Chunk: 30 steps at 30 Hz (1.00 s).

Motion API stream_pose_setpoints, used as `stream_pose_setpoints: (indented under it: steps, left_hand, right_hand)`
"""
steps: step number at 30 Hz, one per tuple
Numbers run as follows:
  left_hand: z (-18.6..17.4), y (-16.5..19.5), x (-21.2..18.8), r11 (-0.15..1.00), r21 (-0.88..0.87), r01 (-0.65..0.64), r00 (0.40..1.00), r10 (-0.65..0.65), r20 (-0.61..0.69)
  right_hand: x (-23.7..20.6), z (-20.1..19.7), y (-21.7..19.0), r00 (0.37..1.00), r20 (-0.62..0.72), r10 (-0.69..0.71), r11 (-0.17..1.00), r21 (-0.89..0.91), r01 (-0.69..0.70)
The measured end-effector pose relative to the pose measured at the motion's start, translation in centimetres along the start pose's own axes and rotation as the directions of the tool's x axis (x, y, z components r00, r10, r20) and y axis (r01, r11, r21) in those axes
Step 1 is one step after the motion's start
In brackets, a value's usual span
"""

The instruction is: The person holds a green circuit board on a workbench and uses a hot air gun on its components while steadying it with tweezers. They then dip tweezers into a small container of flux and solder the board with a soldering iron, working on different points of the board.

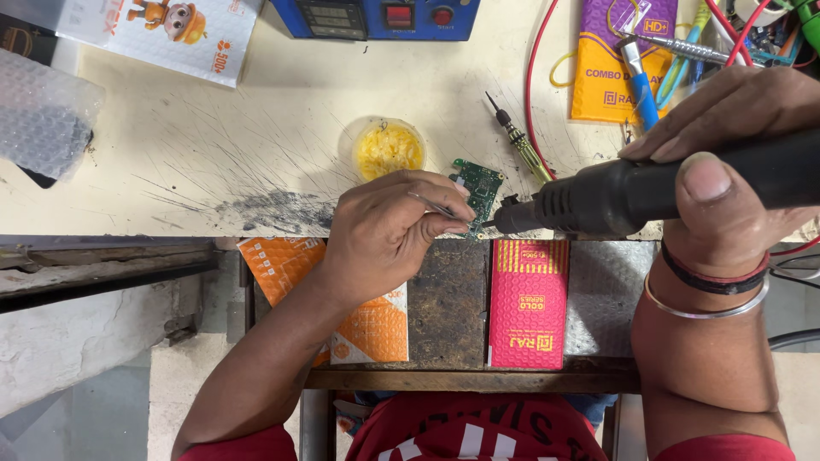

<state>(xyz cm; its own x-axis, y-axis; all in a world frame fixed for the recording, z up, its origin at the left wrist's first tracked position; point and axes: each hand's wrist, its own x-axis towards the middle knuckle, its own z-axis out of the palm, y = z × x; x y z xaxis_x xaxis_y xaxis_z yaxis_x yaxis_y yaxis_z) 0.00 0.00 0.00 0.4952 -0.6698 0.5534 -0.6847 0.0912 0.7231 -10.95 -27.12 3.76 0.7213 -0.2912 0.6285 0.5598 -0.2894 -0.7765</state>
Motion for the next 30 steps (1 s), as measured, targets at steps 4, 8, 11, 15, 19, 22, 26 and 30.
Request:
stream_pose_setpoints:
  steps: [4,8,11,15,19,22,26,30]
  left_hand:
    - [-0.3,0.4,0.1,0.998,-0.051,0.028,0.999,-0.029,-0.018]
    - [-0.2,0.4,0.1,0.999,-0.034,-0.012,0.997,0.01,-0.079]
    - [-0.3,0.2,0.1,0.998,-0.063,-0.023,0.991,0.014,-0.134]
    - [-1.3,0.2,0.0,1.0,-0.024,0.014,0.976,-0.019,-0.216]
    - [-2.3,0.0,-0.2,0.99,0.131,0.046,0.948,-0.002,-0.317]
    - [-3.7,0.5,-0.7,0.977,0.138,0.159,0.932,-0.103,-0.347]
    - [-5.2,1.0,-0.7,0.974,0.189,0.123,0.928,-0.046,-0.371]
    - [-5.3,1.6,0.4,0.969,0.174,0.176,0.927,-0.103,-0.361]
  right_hand:
    - [0.3,0.7,-0.6,1.0,0.004,-0.02,1.0,-0.011,0.02]
    - [0.3,1.0,-1.1,1.0,0.007,-0.006,1.0,-0.031,0.006]
    - [-0.3,1.1,-1.5,1.0,-0.008,0.022,0.997,-0.067,-0.022]
    - [-0.3,0.5,-1.5,0.999,-0.004,0.049,0.995,-0.086,-0.049]
    - [-0.1,0.1,-1.5,0.999,0.019,0.05,0.995,-0.087,-0.048]
    - [0.1,0.4,-1.6,0.998,0.029,0.048,0.995,-0.084,-0.046]
    - [0.1,1.1,-1.8,0.998,0.038,0.048,0.995,-0.086,-0.044]
    - [0.8,1.1,-2.2,0.998,0.043,0.051,0.996,-0.077,-0.048]
